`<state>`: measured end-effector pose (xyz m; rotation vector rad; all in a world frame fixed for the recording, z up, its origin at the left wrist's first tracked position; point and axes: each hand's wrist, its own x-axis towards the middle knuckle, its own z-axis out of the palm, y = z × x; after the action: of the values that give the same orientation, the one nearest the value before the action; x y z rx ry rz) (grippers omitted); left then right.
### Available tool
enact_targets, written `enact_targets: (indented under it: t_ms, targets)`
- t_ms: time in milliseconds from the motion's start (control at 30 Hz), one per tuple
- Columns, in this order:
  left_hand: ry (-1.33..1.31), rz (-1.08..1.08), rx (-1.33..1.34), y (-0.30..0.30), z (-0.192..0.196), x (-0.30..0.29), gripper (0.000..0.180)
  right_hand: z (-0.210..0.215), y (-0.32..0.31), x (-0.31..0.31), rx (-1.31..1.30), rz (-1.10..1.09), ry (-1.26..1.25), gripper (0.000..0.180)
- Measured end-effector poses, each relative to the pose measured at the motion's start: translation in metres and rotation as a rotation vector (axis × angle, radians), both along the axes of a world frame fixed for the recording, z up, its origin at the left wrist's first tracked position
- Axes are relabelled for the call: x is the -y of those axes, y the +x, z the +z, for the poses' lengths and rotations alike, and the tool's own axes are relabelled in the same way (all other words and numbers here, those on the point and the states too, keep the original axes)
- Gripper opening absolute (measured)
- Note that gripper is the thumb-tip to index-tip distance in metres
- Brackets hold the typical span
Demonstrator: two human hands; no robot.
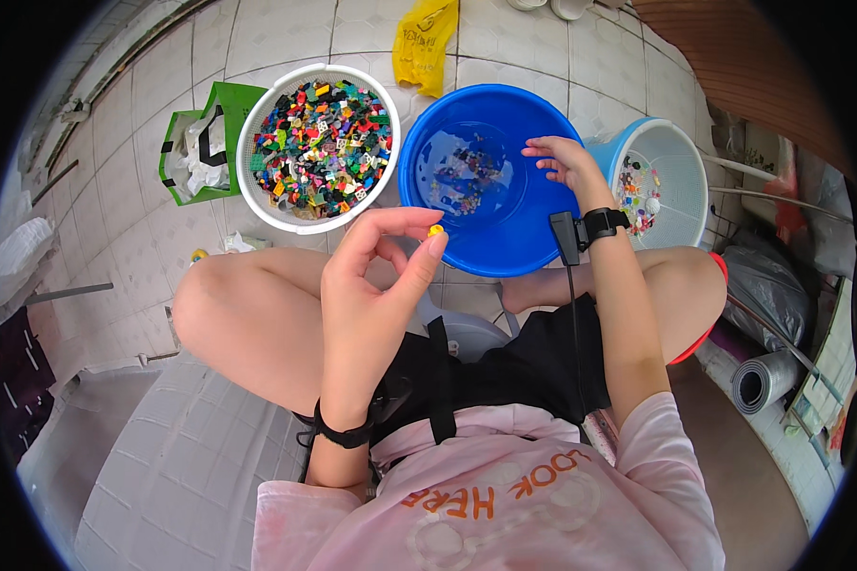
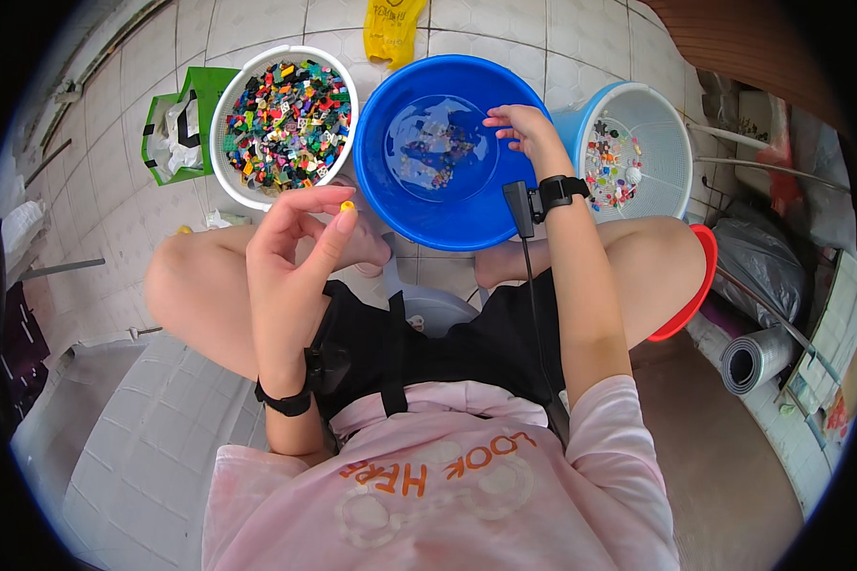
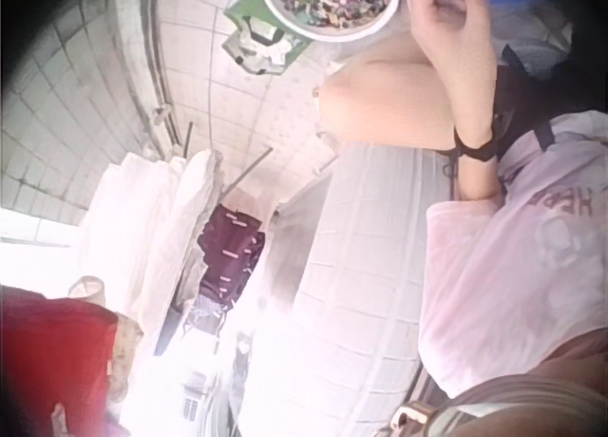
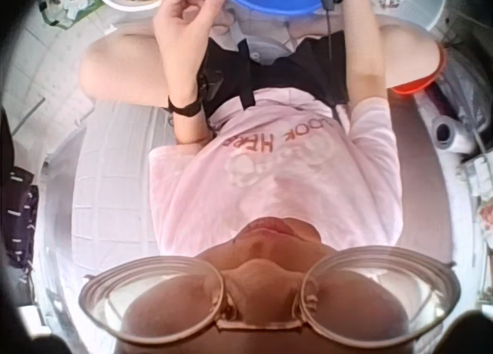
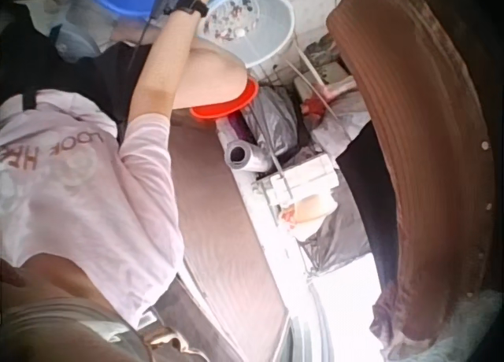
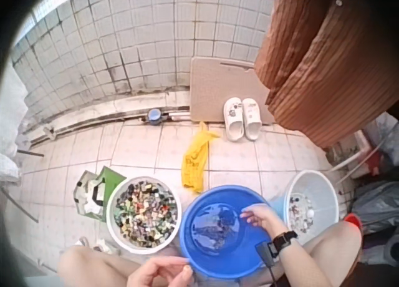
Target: The person sits cross-legged on the floor and assembles small plastic bricks. They wipe a yellow piece with a tissue, then connect it to an orange piece. They reach into a blue basin of water to retrieve additional pieces, rinse them, and attach them to the growing assembly.
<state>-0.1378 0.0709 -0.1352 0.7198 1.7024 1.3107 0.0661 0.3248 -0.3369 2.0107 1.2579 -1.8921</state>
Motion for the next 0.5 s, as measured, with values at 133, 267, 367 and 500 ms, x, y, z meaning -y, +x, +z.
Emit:
enact_targets:
  t_ms: [133, 267, 367, 500]
  targets:
    - [-0.101, -0.113, 0.085, 0.023, -0.011, -0.022, 0.016, -0.063, 0.012, 0.001, 0.157, 0.073, -0.045, 0.019]
    - [-0.212, -0.175, 0.068, 0.036, -0.025, -0.035, 0.014, -0.130, 0.010, -0.001, 0.260, 0.182, -0.031, 0.020]
    - [-0.274, -0.194, 0.070, 0.039, -0.035, -0.042, 0.014, -0.174, 0.001, 0.001, 0.398, 0.301, 0.072, 0.021]
    - [-0.341, -0.184, 0.090, 0.035, -0.047, -0.056, 0.014, -0.206, -0.005, 0.010, 0.486, 0.493, 0.186, 0.025]
